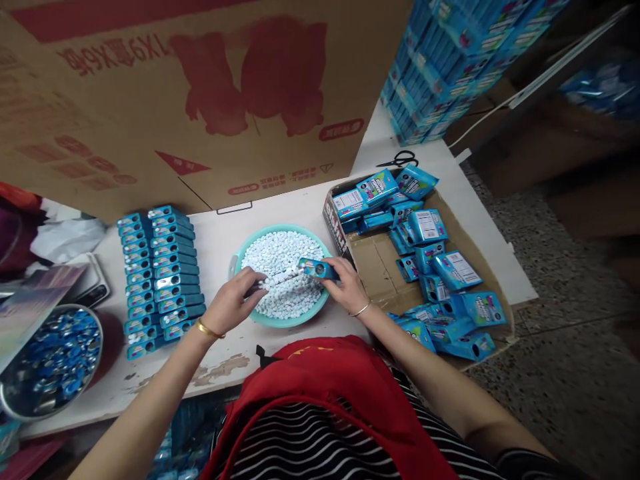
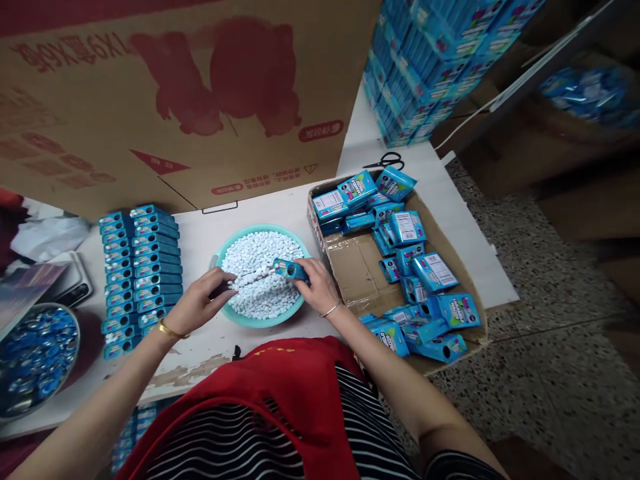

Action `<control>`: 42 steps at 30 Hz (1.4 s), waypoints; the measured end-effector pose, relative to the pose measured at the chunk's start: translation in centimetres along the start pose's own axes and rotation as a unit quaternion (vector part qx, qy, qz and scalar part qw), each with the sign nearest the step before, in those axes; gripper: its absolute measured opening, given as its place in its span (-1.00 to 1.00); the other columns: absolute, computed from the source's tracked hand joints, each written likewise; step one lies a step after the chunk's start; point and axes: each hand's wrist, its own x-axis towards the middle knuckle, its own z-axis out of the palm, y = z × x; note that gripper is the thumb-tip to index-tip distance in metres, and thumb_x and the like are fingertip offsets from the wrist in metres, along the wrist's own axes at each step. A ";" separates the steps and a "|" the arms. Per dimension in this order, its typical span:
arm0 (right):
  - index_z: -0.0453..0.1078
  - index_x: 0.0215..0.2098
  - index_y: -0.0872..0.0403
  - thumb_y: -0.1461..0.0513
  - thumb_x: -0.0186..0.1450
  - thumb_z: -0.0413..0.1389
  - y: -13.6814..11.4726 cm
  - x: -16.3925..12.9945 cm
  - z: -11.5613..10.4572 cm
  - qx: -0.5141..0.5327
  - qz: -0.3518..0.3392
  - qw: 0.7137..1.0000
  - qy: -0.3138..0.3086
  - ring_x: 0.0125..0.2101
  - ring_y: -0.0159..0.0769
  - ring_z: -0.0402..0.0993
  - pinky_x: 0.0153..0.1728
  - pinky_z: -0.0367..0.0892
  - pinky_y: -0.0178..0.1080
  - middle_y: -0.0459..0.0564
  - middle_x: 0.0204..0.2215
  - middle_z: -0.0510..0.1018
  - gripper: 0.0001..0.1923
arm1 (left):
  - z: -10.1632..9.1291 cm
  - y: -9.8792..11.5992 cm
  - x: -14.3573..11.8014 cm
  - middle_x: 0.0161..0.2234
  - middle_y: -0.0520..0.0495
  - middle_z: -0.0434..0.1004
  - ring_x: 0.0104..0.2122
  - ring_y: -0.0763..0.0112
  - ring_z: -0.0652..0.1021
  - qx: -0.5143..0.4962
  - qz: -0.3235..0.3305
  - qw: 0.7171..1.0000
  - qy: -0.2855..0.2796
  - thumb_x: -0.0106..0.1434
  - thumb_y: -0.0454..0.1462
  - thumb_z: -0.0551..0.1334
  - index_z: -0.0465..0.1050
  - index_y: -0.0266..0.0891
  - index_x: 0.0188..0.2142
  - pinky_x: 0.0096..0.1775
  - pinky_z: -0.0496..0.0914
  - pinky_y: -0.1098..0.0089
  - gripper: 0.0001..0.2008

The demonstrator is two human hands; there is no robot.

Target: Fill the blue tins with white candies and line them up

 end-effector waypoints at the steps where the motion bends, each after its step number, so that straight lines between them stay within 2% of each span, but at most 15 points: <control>1: 0.32 0.01 0.01 0.22 0.27 0.11 -0.2 0.1 0.2 -0.003 -0.013 1.000 -0.007 -0.09 -0.10 0.39 -0.04 0.33 -0.03 0.08 -0.12 0.48 -0.68 | -0.6 0.6 0.3 -0.26 -0.07 0.38 -0.30 0.38 0.44 0.014 0.009 1.000 -0.015 0.35 -0.19 0.07 0.32 -0.20 -0.08 -0.22 0.37 0.33 -0.79; 6: 0.31 0.03 0.02 0.32 0.25 0.04 -1.1 0.0 1.3 -0.004 -0.052 0.998 -0.026 -0.08 -0.11 0.37 -0.02 0.32 -0.02 0.07 -0.10 0.48 -0.63 | -3.0 4.1 2.3 -0.20 -0.12 0.41 -0.22 0.28 0.48 0.156 0.006 0.980 -0.123 0.35 -0.23 0.03 0.33 -0.24 -0.12 -0.21 0.39 0.28 -0.80; 11: 0.30 0.04 0.05 0.37 0.22 0.01 -1.4 -0.3 2.3 -0.001 -0.075 0.997 -0.024 -0.07 -0.11 0.36 -0.03 0.33 -0.03 0.10 -0.10 0.47 -0.59 | -4.6 9.1 4.3 -0.18 -0.18 0.43 -0.28 0.23 0.52 0.328 -0.045 0.918 -0.219 0.32 -0.35 0.01 0.33 -0.31 -0.15 -0.33 0.40 0.29 -0.81; 14: 0.28 0.05 0.04 0.35 0.23 0.02 -1.5 -0.5 2.7 -0.002 -0.073 0.997 -0.028 -0.06 -0.11 0.36 -0.02 0.33 -0.02 0.10 -0.10 0.47 -0.59 | -4.8 11.7 5.0 -0.21 -0.19 0.43 -0.33 0.24 0.52 0.384 -0.038 0.891 -0.240 0.30 -0.45 -0.06 0.36 -0.32 -0.19 -0.40 0.37 0.31 -0.75; 17: 0.28 0.05 0.03 0.34 0.24 0.01 -1.5 -0.6 2.7 0.012 -0.066 0.997 -0.030 -0.04 -0.12 0.37 0.00 0.33 -0.01 0.10 -0.09 0.47 -0.60 | -5.1 12.2 4.7 -0.23 -0.17 0.43 -0.32 0.24 0.52 0.394 -0.025 0.889 -0.230 0.28 -0.49 -0.07 0.38 -0.30 -0.21 -0.41 0.36 0.32 -0.72; 20: 0.28 0.04 0.01 0.27 0.27 0.05 -0.8 -0.5 2.4 0.044 -0.033 0.998 -0.018 -0.01 -0.12 0.37 0.04 0.30 -0.01 0.09 -0.06 0.46 -0.64 | -5.5 9.4 3.3 -0.24 -0.13 0.43 -0.32 0.29 0.51 0.363 -0.043 0.915 -0.170 0.33 -0.37 0.00 0.38 -0.26 -0.18 -0.39 0.35 0.35 -0.80; 23: 0.23 0.06 0.02 0.13 0.27 0.12 0.7 0.3 2.2 0.096 0.073 0.993 0.010 -0.03 -0.14 0.39 0.04 0.31 -0.04 0.08 -0.05 0.45 -0.60 | -4.7 3.5 0.9 -0.25 -0.12 0.42 -0.32 0.29 0.51 0.344 -0.107 0.927 -0.099 0.36 -0.24 0.02 0.38 -0.26 -0.16 -0.40 0.34 0.36 -0.79; 26: 0.20 0.03 0.03 0.04 0.28 0.10 2.5 1.6 2.5 0.155 0.162 0.975 0.016 -0.11 -0.20 0.42 0.00 0.35 -0.11 0.03 -0.11 0.46 -0.57 | -1.5 -2.4 -1.2 -0.26 -0.15 0.43 -0.32 0.25 0.51 0.334 -0.167 0.923 -0.095 0.35 -0.26 0.03 0.39 -0.27 -0.21 -0.40 0.32 0.36 -0.80; 28: 0.20 -0.01 0.03 0.00 0.28 0.08 3.4 2.4 3.0 0.191 0.186 0.964 0.008 -0.13 -0.22 0.43 -0.02 0.36 -0.13 0.01 -0.14 0.47 -0.59 | 1.6 -4.9 -1.5 -0.24 -0.17 0.44 -0.28 0.24 0.51 0.288 -0.177 0.937 -0.086 0.34 -0.28 0.03 0.39 -0.26 -0.21 -0.35 0.34 0.35 -0.82; 30: 0.20 -0.02 0.02 -0.02 0.28 0.08 3.8 2.9 3.6 0.209 0.198 0.957 -0.004 -0.14 -0.23 0.43 -0.02 0.35 -0.15 -0.01 -0.15 0.47 -0.59 | 5.0 -6.1 -0.7 -0.21 -0.19 0.44 -0.23 0.22 0.50 0.217 -0.172 0.959 -0.060 0.32 -0.29 0.05 0.38 -0.25 -0.20 -0.29 0.36 0.32 -0.84; 32: 0.20 -0.03 0.02 -0.03 0.27 0.08 3.7 3.1 4.2 0.206 0.203 0.957 -0.016 -0.13 -0.22 0.42 -0.01 0.34 -0.15 -0.01 -0.15 0.47 -0.58 | 7.9 -6.4 0.8 -0.18 -0.20 0.43 -0.19 0.20 0.49 0.158 -0.160 0.973 -0.039 0.30 -0.32 0.06 0.37 -0.25 -0.19 -0.24 0.37 0.30 -0.85; 35: 0.22 -0.05 0.02 -0.02 0.25 0.10 3.5 3.0 4.8 0.188 0.204 0.960 -0.031 -0.12 -0.21 0.40 -0.01 0.33 -0.13 -0.01 -0.15 0.46 -0.58 | 10.7 -6.5 2.7 -0.13 -0.20 0.40 -0.16 0.21 0.47 0.116 -0.145 0.982 -0.025 0.25 -0.36 0.07 0.34 -0.25 -0.16 -0.19 0.37 0.28 -0.82; 38: 0.22 -0.04 0.02 -0.01 0.25 0.11 3.3 2.6 5.2 0.202 0.206 0.956 -0.052 -0.13 -0.22 0.41 -0.02 0.34 -0.14 -0.01 -0.15 0.45 -0.58 | 11.6 -6.9 3.0 -0.17 -0.17 0.38 -0.19 0.24 0.46 0.073 -0.133 0.988 -0.007 0.22 -0.38 0.06 0.32 -0.25 -0.14 -0.17 0.38 0.28 -0.79; 42: 0.21 -0.01 0.00 0.01 0.23 0.14 2.7 1.7 4.7 0.223 0.206 0.952 -0.046 -0.12 -0.22 0.41 -0.03 0.36 -0.15 -0.02 -0.14 0.45 -0.56 | 11.0 -7.3 1.9 -0.25 -0.08 0.36 -0.24 0.31 0.44 0.027 -0.112 0.993 0.011 0.21 -0.36 0.08 0.29 -0.23 -0.11 -0.16 0.38 0.30 -0.76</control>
